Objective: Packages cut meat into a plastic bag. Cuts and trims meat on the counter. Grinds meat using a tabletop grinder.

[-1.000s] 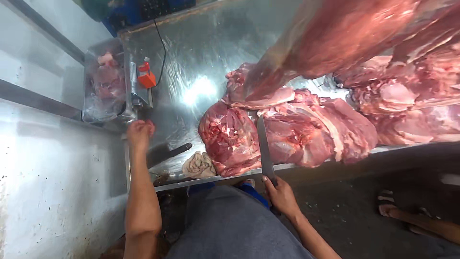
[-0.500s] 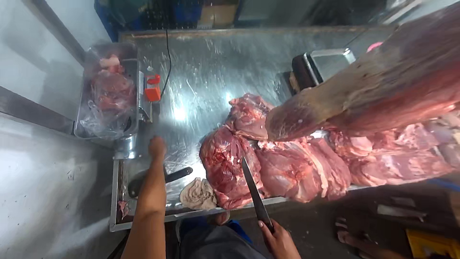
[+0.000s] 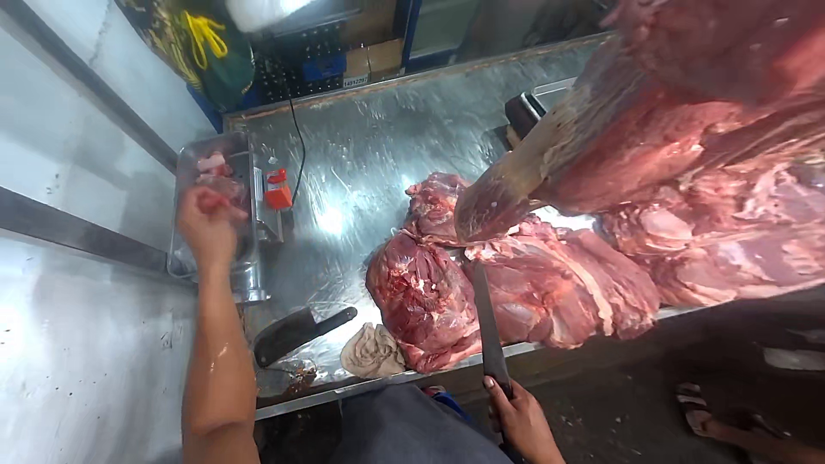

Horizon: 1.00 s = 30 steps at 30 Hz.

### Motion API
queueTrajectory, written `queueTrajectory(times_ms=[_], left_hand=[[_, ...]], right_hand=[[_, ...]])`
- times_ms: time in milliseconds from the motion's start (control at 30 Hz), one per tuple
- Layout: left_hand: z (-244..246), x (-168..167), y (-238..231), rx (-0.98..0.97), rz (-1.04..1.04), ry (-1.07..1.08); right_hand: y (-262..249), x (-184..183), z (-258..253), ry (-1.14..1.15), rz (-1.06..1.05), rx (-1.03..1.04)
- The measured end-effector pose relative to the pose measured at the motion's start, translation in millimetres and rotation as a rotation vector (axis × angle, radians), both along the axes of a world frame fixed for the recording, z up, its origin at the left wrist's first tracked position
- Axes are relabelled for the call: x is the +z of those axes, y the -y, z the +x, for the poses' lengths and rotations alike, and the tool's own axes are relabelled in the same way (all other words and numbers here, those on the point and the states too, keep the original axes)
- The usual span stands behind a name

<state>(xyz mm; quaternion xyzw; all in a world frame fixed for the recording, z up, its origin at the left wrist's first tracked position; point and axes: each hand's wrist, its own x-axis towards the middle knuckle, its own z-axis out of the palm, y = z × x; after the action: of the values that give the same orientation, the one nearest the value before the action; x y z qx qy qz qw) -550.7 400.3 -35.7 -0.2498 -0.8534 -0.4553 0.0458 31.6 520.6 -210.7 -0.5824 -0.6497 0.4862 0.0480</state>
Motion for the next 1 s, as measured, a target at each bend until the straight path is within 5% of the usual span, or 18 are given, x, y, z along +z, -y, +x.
queueTrajectory(times_ms=[133, 267, 467, 667, 867, 1000], left_hand=[[-34, -59, 36, -0.262, -0.543, 0.259], [-42, -13, 32, -0.172, -0.707, 0.113], [-16, 19, 60, -0.231, -0.547, -0.001], [90, -14, 55, -0.405, 0.008, 0.332], [92, -14, 52, -0.140, -0.101, 0.270], [119, 4, 79, -0.030, -0.180, 0.193]], right_hand=[[15, 2, 11, 0.020, -0.084, 0.033], [13, -6, 21, 0.135, -0.003, 0.167], [7, -2, 3, 0.069, -0.054, 0.114], [-12, 14, -25, 0.199, -0.050, 0.386], [-3, 10, -93, 0.090, 0.013, 0.598], [7, -25, -139, -0.049, -0.018, 0.750]])
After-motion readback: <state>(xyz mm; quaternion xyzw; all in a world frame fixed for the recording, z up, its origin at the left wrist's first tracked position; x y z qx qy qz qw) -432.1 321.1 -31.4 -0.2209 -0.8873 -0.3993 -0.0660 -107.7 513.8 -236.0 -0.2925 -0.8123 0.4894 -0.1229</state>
